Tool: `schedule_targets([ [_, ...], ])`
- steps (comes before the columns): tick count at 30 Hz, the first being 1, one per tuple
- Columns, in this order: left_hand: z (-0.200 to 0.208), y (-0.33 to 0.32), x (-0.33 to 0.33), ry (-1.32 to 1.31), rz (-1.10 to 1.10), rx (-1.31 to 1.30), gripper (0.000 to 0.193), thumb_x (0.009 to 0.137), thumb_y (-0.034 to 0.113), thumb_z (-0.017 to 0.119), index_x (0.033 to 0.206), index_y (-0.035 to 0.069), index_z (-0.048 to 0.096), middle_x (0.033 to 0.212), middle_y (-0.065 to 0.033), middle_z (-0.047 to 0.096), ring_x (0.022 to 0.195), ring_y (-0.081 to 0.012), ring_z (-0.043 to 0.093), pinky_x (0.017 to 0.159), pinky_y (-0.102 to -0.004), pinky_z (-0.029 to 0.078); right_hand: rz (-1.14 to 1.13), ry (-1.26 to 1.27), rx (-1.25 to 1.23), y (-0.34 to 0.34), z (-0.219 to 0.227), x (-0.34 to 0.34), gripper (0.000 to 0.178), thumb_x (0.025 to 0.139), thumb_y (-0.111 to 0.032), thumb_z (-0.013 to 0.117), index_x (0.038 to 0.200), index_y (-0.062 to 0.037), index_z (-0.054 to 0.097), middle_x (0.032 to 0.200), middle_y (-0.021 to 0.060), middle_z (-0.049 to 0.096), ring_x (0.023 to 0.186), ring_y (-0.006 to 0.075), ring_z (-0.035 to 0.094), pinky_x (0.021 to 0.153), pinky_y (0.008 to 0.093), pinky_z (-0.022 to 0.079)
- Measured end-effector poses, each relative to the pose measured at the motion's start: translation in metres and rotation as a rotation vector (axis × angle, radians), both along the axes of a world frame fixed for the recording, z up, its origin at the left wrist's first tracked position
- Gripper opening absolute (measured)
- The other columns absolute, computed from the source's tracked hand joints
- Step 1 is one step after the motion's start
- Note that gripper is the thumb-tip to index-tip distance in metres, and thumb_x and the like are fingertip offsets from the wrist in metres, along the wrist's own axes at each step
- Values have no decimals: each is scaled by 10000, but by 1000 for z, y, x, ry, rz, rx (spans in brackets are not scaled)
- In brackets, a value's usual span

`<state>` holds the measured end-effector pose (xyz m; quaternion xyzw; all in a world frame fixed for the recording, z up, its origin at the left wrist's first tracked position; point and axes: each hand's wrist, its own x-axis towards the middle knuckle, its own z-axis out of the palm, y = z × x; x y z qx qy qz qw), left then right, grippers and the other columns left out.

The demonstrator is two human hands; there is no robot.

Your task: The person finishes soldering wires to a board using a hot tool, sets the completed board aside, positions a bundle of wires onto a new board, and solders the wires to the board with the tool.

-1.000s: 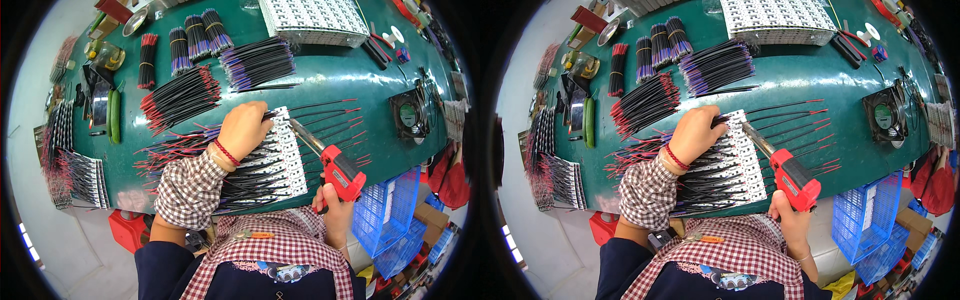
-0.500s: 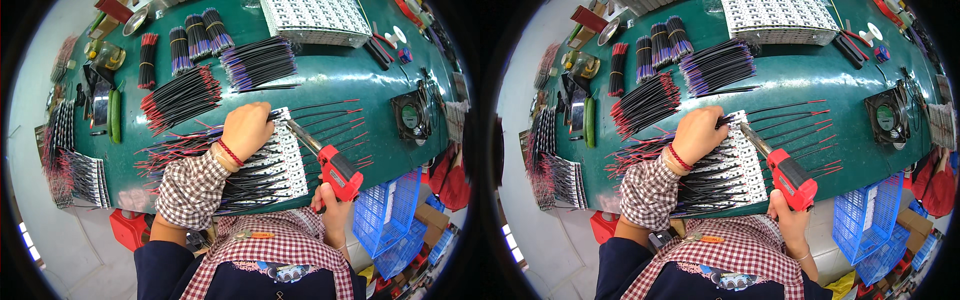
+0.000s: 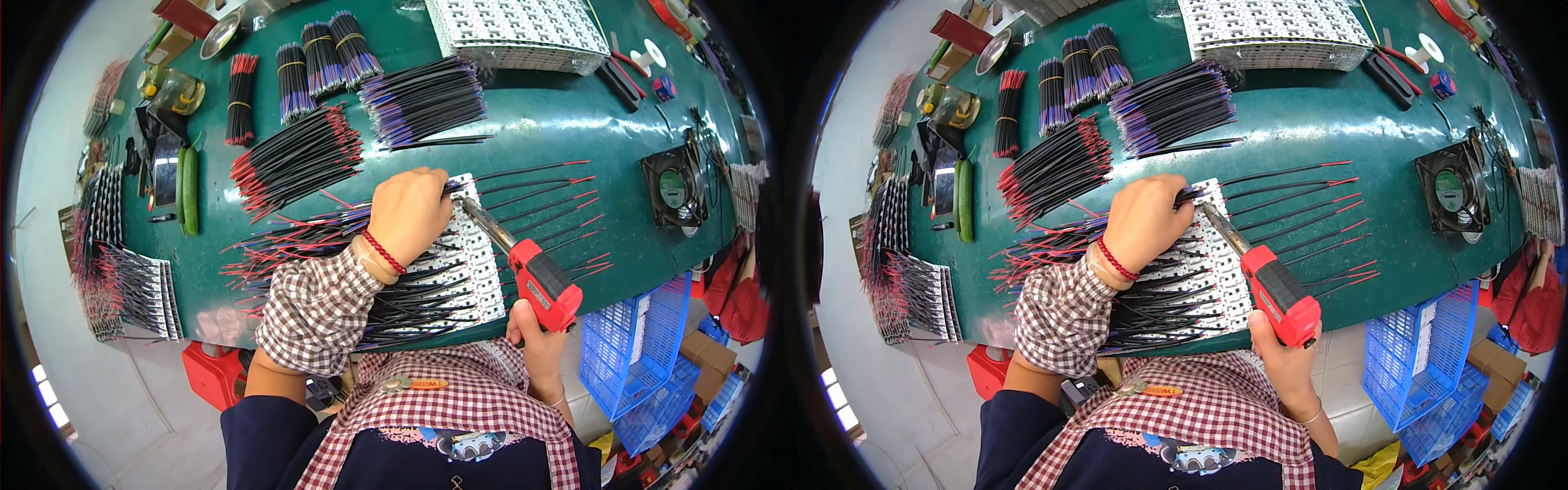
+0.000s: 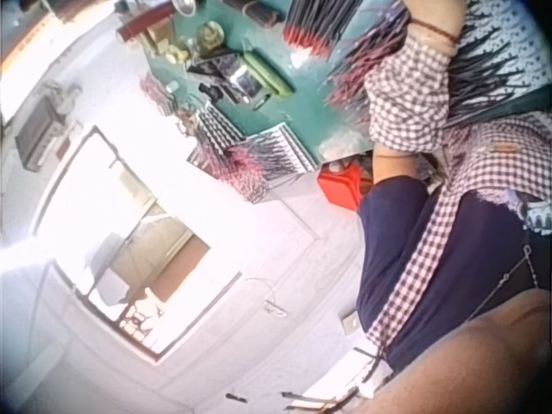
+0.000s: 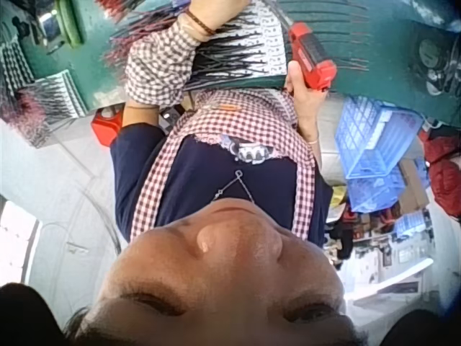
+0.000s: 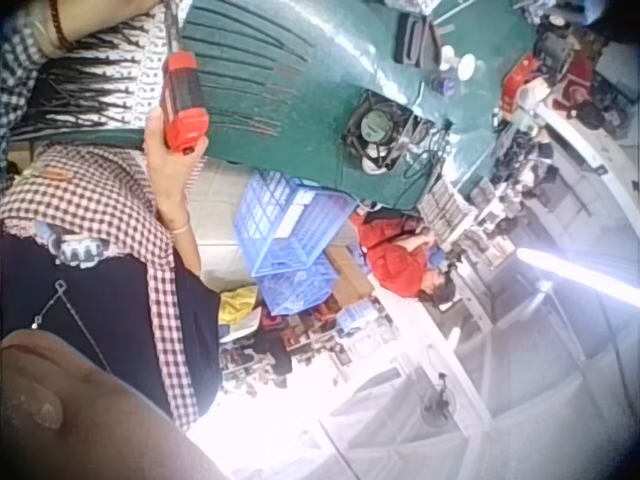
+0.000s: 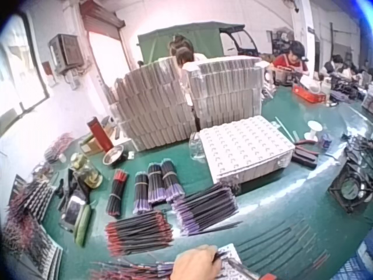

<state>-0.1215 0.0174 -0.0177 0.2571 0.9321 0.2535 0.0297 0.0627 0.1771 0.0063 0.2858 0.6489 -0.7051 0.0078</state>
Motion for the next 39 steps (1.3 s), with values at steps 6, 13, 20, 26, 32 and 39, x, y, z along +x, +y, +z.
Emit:
schedule_targets([
  [6,-1,-2,0,11,-7,-4,145,744,141,613,744,2,573,756,-186,611,721,-382,597,644,-480,466,-72,33,-57,-4,8,-5,153,841,-74,653,730,-44,552,560,-16,519,445,52,462,415,223,350],
  [13,0,0,0,12,-10,-7,139,740,135,608,742,1,570,751,-185,612,717,-380,597,644,-480,468,-4,1,-5,-1,1,-1,145,849,-59,636,732,-42,551,557,-15,517,445,57,467,414,223,349],
  [20,-1,-1,0,5,-10,-7,135,741,128,596,742,-4,567,756,-188,610,717,-382,596,645,-480,468,-31,35,13,-3,10,-1,244,885,-122,531,1058,49,508,537,32,472,430,94,436,430,243,373],
  [26,0,-2,2,0,6,-9,147,744,131,604,747,-9,562,766,-190,608,722,-384,595,646,-479,467,-6,21,-27,-4,10,2,128,882,-98,563,917,18,521,553,15,492,451,82,453,438,239,366],
  [32,0,-1,2,19,8,-7,162,743,137,612,735,-7,540,763,-189,605,718,-380,595,638,-477,464,-38,37,-55,-6,4,-1,143,863,-64,619,746,-36,542,554,-15,507,448,55,458,418,222,340],
  [39,0,2,3,31,8,-15,147,728,122,606,721,-3,529,736,-184,601,704,-376,596,628,-477,464,21,23,-20,-2,-1,0,150,856,-65,628,741,-44,535,549,-17,506,442,53,458,411,217,344],
])
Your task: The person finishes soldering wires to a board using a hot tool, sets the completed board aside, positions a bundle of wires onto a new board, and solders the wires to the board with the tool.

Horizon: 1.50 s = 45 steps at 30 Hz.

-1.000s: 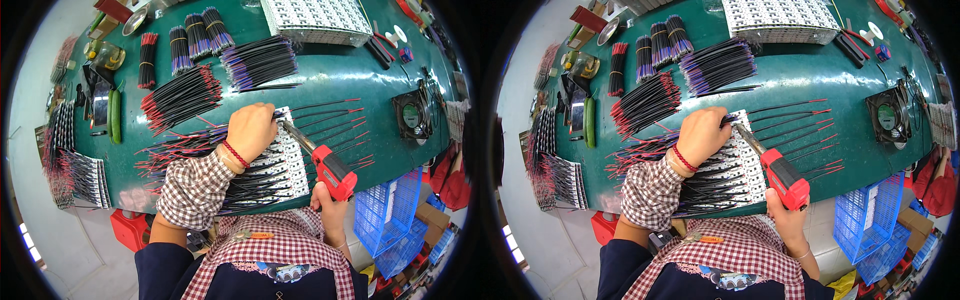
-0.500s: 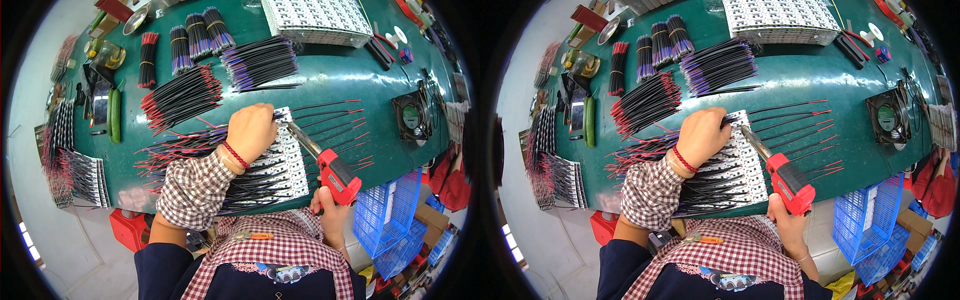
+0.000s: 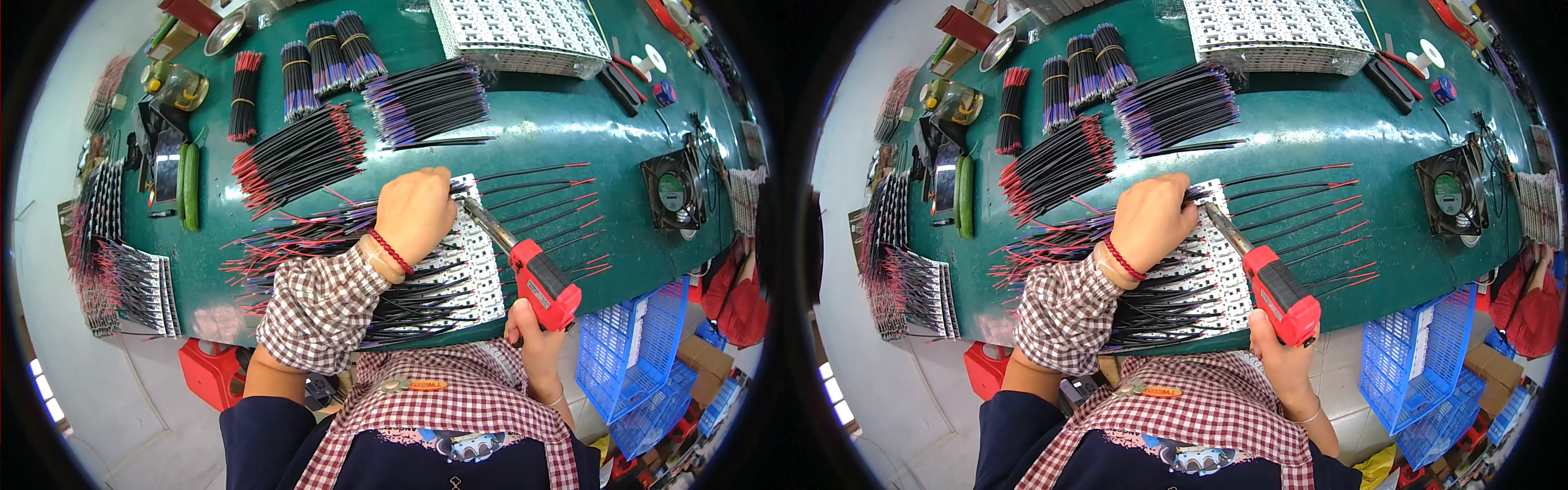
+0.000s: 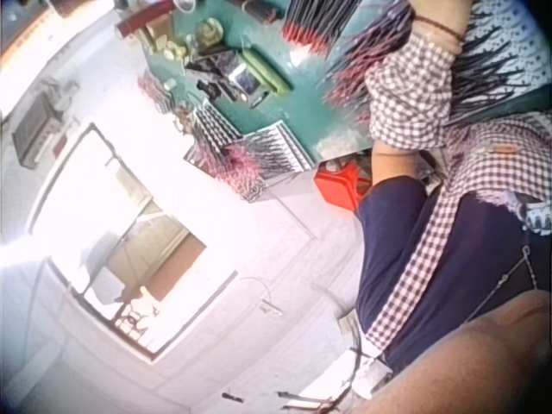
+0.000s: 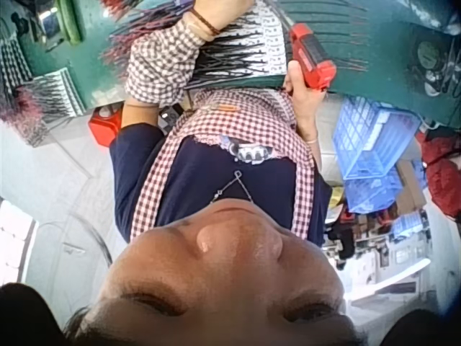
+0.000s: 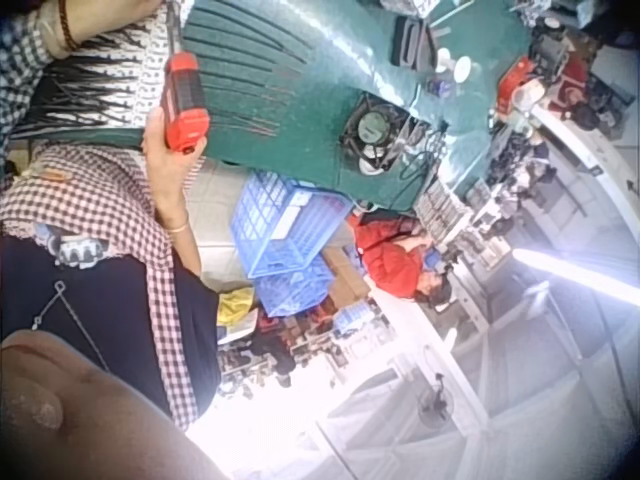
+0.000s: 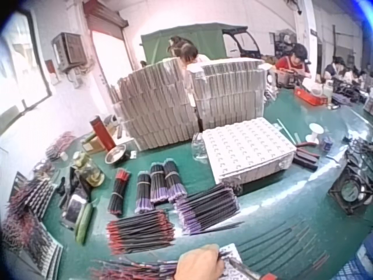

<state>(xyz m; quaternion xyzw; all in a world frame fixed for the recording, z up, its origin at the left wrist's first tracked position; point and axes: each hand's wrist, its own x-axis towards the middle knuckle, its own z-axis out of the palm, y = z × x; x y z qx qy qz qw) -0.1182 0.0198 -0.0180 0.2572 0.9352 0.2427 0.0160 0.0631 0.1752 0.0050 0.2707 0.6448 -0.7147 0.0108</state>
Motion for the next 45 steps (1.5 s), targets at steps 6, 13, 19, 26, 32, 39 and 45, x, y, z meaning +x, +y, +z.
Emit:
schedule_targets([
  [6,1,-1,0,-12,5,-8,136,730,117,598,718,-1,530,735,-184,602,702,-378,596,627,-477,466,-32,1,27,-3,10,-1,242,886,-137,548,1043,46,517,556,31,489,434,96,442,428,238,380],
  [13,-1,1,-1,-16,-2,-19,133,729,116,597,717,-1,535,729,-186,602,699,-379,596,629,-481,469,-28,2,41,0,12,2,293,894,-149,531,1097,58,494,551,31,473,431,95,433,428,238,381],
  [19,-1,-3,1,-10,19,10,143,737,126,609,735,-3,547,736,-191,599,708,-383,594,629,-483,464,-3,-2,37,-4,8,4,286,894,-147,533,1088,59,490,559,30,473,442,94,439,440,241,379],
  [26,3,-3,4,-16,-15,38,135,735,112,622,746,3,544,764,-179,596,717,-383,587,631,-474,461,20,2,47,-3,4,6,218,902,-126,524,1029,49,496,561,26,481,442,92,440,434,240,368],
  [32,2,-4,2,-18,-47,43,112,726,98,630,767,19,562,773,-157,596,729,-373,588,638,-463,462,13,0,66,-5,3,7,172,901,-118,523,970,39,516,551,25,492,445,98,451,435,242,363],
  [39,2,-4,2,-22,-53,50,108,715,86,639,771,22,574,769,-144,597,738,-359,594,654,-459,464,69,-39,99,-3,-2,9,154,884,-92,523,965,39,519,550,30,505,445,99,454,434,243,357],
  [45,1,-3,5,-4,-37,23,101,708,74,640,767,23,574,762,-145,591,733,-357,593,652,-457,466,-15,4,41,-7,3,7,165,891,-94,523,983,43,514,550,32,501,446,93,452,432,239,353],
])
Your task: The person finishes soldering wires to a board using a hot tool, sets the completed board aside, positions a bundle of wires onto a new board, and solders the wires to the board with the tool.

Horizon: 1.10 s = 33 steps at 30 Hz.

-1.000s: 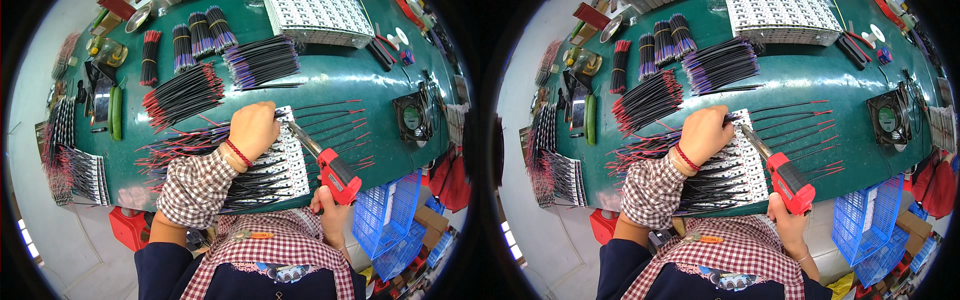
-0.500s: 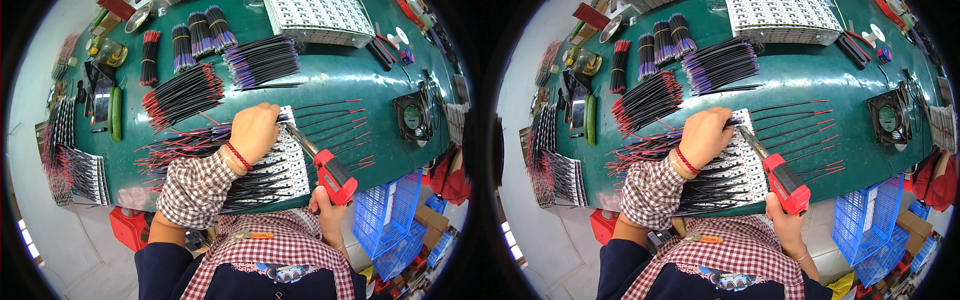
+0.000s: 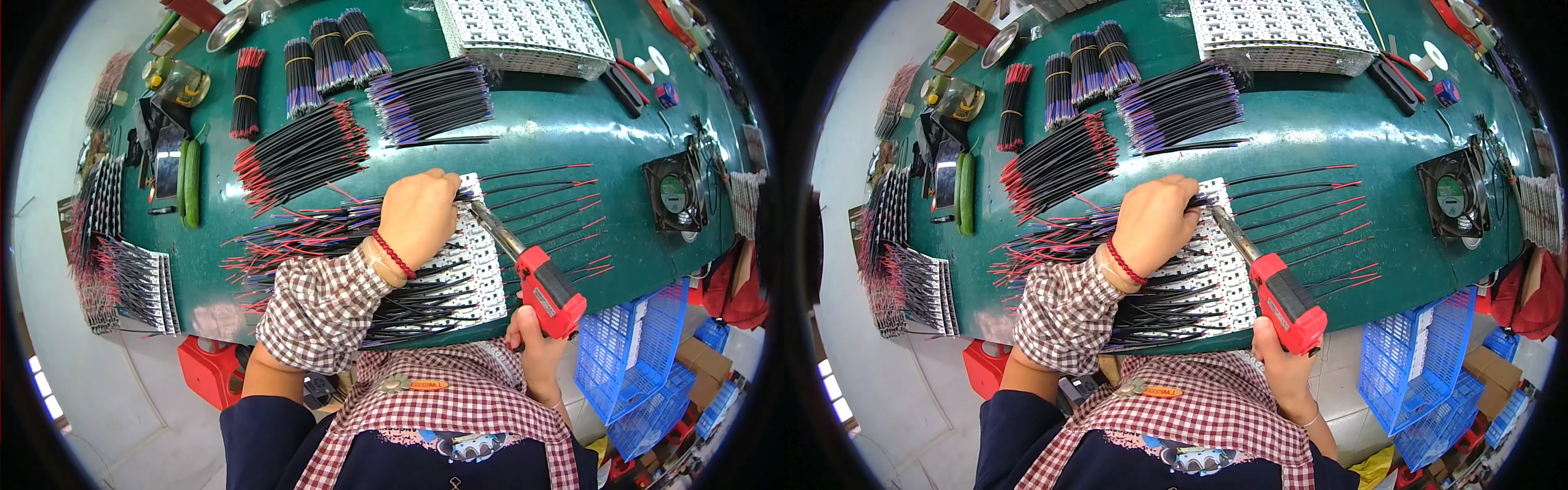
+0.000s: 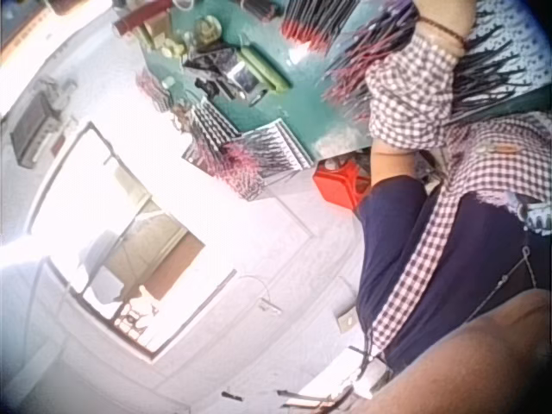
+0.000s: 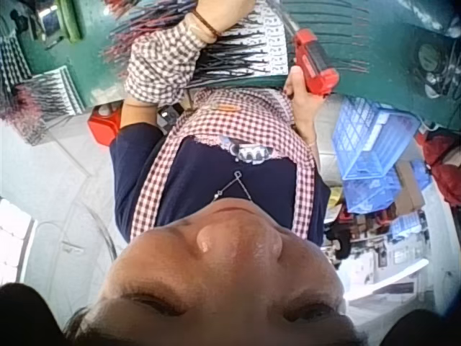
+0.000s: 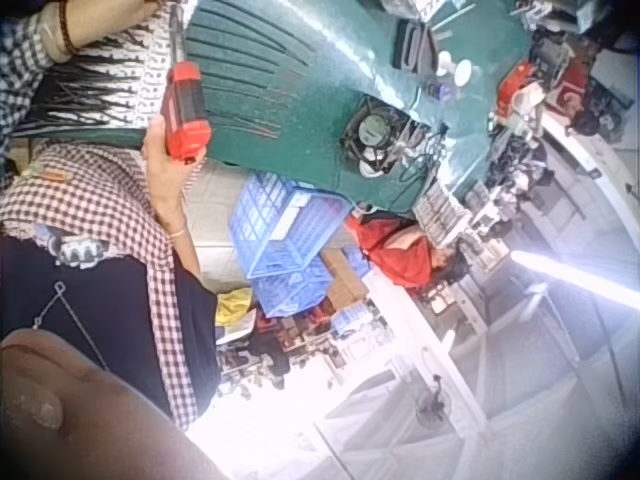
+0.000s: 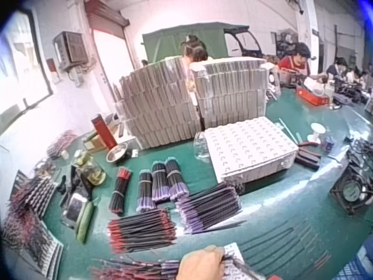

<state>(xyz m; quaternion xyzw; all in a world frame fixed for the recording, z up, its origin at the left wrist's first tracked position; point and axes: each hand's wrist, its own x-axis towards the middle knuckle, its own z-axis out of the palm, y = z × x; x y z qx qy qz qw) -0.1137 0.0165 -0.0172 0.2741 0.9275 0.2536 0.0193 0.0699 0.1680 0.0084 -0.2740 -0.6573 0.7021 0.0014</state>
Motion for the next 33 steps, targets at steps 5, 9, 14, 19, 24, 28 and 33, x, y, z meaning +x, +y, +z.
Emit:
schedule_targets([
  [5,1,2,1,2,8,11,99,706,70,638,764,21,575,761,-149,590,728,-360,593,649,-459,466,68,-24,55,3,-7,4,180,893,-87,524,1013,45,499,563,33,497,443,96,445,432,241,361],
  [9,-1,2,1,1,9,21,99,709,71,640,762,19,575,764,-153,594,729,-366,593,653,-461,467,19,-14,10,1,-1,5,215,896,-105,524,1052,39,493,572,46,493,443,108,437,450,258,382],
  [14,-3,-1,1,-8,1,37,111,720,81,646,760,9,571,780,-161,600,737,-373,593,659,-462,467,-71,72,-12,2,5,15,288,909,-162,524,1115,33,475,562,60,473,443,121,426,468,281,398],
  [19,2,-7,2,-58,-70,-11,167,778,123,636,838,-12,559,813,-202,598,758,-398,590,684,-470,465,-89,158,-64,5,2,27,340,924,-201,508,1164,32,448,563,64,459,437,128,413,477,287,408],
  [24,16,-14,-4,-121,-96,53,154,826,123,603,867,-17,551,836,-225,574,787,-412,570,692,-466,446,-101,199,-43,10,5,32,380,928,-255,512,1170,31,449,575,61,463,439,116,411,465,283,406],
  [28,33,-5,1,2,-26,148,132,796,73,624,863,-10,546,840,-216,580,769,-387,575,663,-430,449,-72,184,-37,13,7,34,417,933,-295,510,1184,32,451,608,67,490,473,123,453,509,293,446],
  [33,3,-7,4,-27,-52,41,134,777,116,618,805,-7,570,780,-176,604,691,-369,590,614,-443,462,-34,101,36,9,3,29,460,929,-322,535,1206,36,450,661,77,533,571,140,527,616,327,487],
])
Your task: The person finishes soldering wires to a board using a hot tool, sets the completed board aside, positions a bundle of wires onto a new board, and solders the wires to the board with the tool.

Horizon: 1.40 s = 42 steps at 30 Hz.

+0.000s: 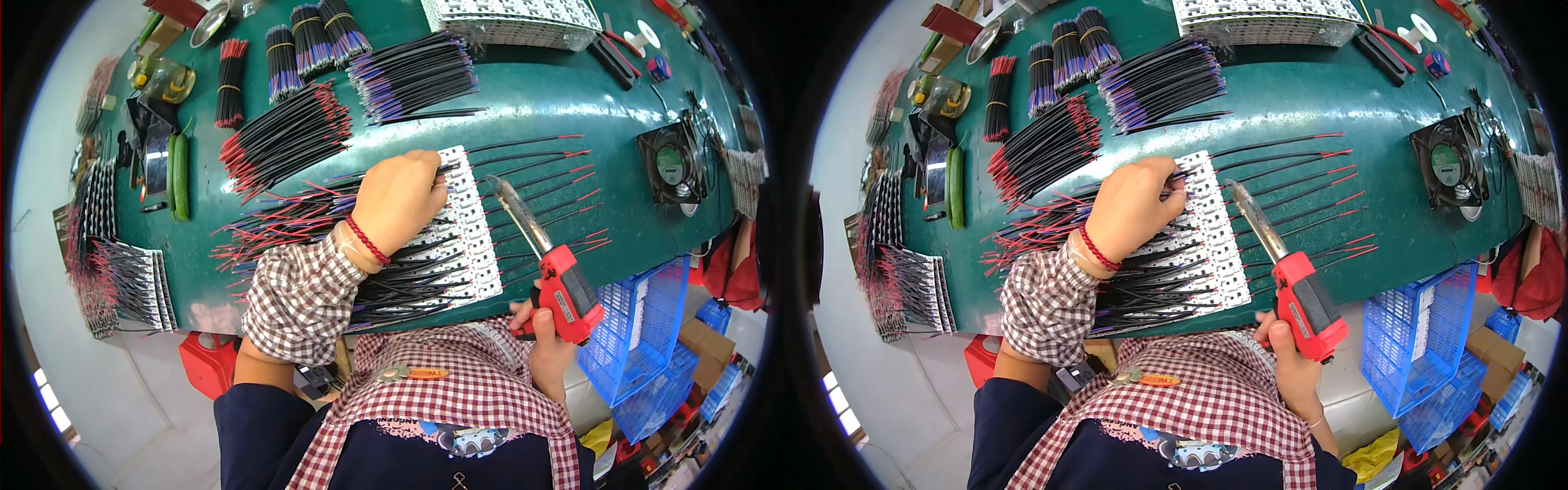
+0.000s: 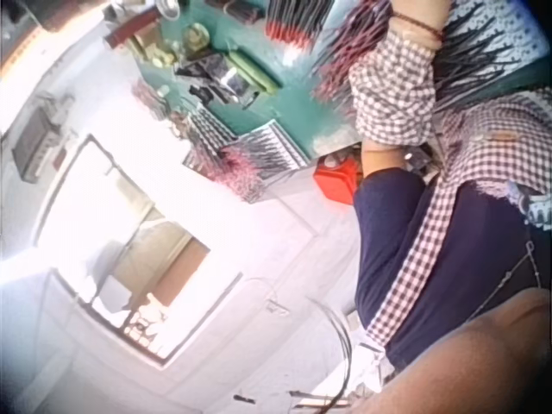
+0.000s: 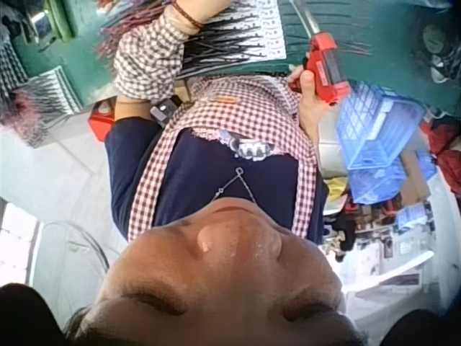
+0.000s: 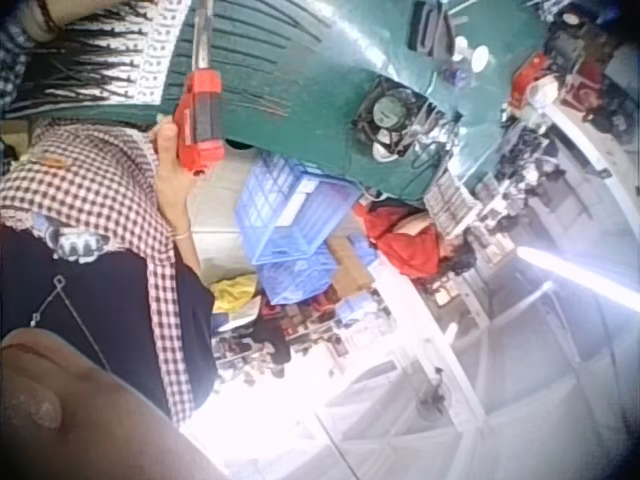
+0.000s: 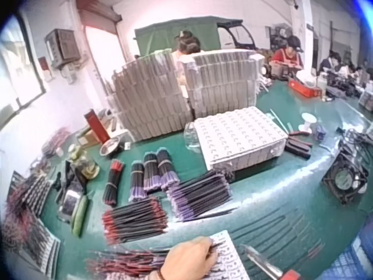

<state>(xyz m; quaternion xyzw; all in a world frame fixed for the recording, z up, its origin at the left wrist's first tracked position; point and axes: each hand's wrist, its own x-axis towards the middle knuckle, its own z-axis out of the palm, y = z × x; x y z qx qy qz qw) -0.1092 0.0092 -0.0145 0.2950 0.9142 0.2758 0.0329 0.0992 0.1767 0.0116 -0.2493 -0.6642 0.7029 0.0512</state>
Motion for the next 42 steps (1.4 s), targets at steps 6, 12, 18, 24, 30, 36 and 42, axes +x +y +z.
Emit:
schedule_targets([
  [6,-2,3,4,68,32,-57,139,777,138,613,772,3,578,784,-170,619,671,-362,597,600,-442,471,23,-64,-111,0,-13,2,371,917,-229,548,1161,41,475,604,58,487,502,121,460,506,280,426],
  [12,0,6,8,68,56,-100,132,770,130,606,781,6,563,764,-165,603,667,-362,593,600,-445,472,12,-149,-137,-3,-5,-7,153,896,-153,607,818,-28,565,651,0,533,584,81,492,544,246,395],
  [18,2,8,7,64,52,-92,133,754,125,607,779,3,558,766,-169,599,676,-359,593,607,-448,472,51,-119,105,-4,-25,-2,199,908,-139,521,764,-2,534,580,45,500,503,117,470,489,260,375],
  [24,3,9,8,58,42,-114,122,743,113,606,783,9,557,758,-164,596,674,-354,592,607,-447,472,7,-117,26,-7,-12,-9,243,906,-151,532,708,-9,531,585,52,513,496,117,471,482,255,368],
  [30,3,13,10,102,19,-141,108,723,99,606,774,21,551,736,-147,584,661,-336,596,592,-436,476,7,-96,98,-5,-26,1,225,907,-174,537,775,8,548,589,55,521,499,115,479,472,253,368],
  [36,3,14,10,125,-5,-177,110,710,92,607,768,21,546,727,-142,577,661,-328,598,591,-430,480,42,-111,17,-5,-8,-9,231,906,-174,530,993,40,535,584,53,501,479,118,457,472,258,378],
  [42,1,13,9,128,-10,-183,118,709,91,608,776,19,544,729,-139,574,667,-322,599,595,-424,482,1,-76,-39,-4,-6,-4,322,908,-165,524,1140,54,484,576,58,477,474,125,439,476,266,385],
])
